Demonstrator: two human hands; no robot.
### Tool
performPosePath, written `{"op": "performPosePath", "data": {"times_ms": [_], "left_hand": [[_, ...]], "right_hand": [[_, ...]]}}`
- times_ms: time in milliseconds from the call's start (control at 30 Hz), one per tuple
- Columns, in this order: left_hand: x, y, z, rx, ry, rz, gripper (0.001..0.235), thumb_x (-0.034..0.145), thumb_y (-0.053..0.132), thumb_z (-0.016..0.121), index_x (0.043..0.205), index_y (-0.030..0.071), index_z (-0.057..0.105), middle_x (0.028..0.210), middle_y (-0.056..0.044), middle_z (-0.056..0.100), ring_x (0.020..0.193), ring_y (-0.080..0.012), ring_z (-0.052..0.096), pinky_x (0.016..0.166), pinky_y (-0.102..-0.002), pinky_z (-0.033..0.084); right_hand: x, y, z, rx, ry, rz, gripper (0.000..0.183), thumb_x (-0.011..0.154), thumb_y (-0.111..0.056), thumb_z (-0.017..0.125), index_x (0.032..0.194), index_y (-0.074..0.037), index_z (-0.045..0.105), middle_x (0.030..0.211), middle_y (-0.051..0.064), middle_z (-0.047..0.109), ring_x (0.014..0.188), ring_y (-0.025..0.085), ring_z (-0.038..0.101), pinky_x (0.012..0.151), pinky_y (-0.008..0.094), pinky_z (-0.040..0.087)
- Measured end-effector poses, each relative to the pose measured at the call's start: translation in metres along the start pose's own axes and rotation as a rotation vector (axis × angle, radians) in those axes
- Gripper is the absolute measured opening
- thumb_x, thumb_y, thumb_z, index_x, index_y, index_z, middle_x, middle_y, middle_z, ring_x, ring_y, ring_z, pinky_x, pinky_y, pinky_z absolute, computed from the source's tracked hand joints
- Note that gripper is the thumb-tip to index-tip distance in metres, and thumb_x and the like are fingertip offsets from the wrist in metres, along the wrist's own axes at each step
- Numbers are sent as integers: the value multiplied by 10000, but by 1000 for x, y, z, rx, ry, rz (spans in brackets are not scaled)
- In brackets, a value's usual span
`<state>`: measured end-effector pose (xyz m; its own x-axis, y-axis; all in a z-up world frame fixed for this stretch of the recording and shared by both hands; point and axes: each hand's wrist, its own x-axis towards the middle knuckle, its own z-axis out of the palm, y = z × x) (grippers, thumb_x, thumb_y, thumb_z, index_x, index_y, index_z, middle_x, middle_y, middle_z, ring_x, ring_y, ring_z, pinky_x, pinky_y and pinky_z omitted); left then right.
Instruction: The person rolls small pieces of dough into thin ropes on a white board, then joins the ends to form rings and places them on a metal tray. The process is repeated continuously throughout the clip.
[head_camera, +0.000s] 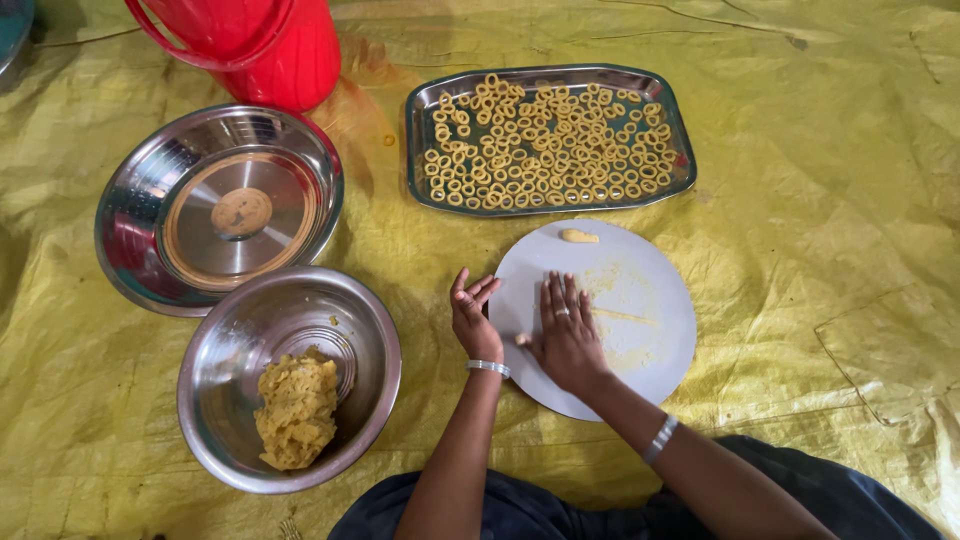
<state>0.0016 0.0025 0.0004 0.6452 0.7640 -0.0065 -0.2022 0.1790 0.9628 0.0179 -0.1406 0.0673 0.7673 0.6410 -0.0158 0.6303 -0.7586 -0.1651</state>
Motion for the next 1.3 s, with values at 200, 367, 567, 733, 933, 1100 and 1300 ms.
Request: {"op": "performPosePath", "data": {"times_ms": [200,367,567,733,933,1100,1300], "left_hand": [[2,-1,1,-23,15,-28,800,1028,656,238,1450,20,477,1184,-178,742,1097,-271,753,1046,-388,508],[2,12,4,-92,47,-35,743,1035,612,290,1504,41,371,1135,-196,739,996,-285,766,951,-384,545],[-1,23,5,-202,192,51,597,1033,552,415,1345,51,504,825,-118,696,671,-195,678,671,-317,589],[-19,22,15,-165,-74,58,591,1079,325,594,567,45,504,511,-16,524,440,-105,470,484,-278,420],[-104,47,64,311,-950,-429,452,1054,387,595,858,31,792,696,-54,738,623,-132,698,635,-268,566],[-120,30,66,-106,-815,-708,357,989,330,669,1166,27,734,1043,-70,780,939,-137,737,780,-270,572],[-97,8,58,-216,-452,-758,391,925,239,703,1255,33,665,1086,-83,784,983,-211,757,852,-338,608]], "right_hand": [[-32,-8,-8,58,-19,-66,897,945,-513,570,1556,29,198,1640,238,167,1533,386,100,1214,564,86],[-55,-10,-25,3,218,-29,560,892,-344,681,1412,-177,563,1396,39,620,1349,228,500,1115,793,27],[-19,-2,-43,-2,177,-27,63,848,-246,777,890,-270,818,943,-80,766,1057,142,646,1150,809,17],[-10,27,-65,607,337,190,144,851,-143,768,993,-159,786,990,-23,789,952,106,719,939,425,510],[-50,77,-76,1358,381,501,194,945,-53,676,1118,28,707,1011,80,778,849,114,690,707,251,526],[-83,96,-41,1494,313,649,202,957,-50,678,1128,54,702,941,82,750,786,140,654,701,281,536],[-60,113,-11,1428,279,535,221,928,-33,678,1126,50,728,906,77,767,807,124,696,721,268,533]]}}
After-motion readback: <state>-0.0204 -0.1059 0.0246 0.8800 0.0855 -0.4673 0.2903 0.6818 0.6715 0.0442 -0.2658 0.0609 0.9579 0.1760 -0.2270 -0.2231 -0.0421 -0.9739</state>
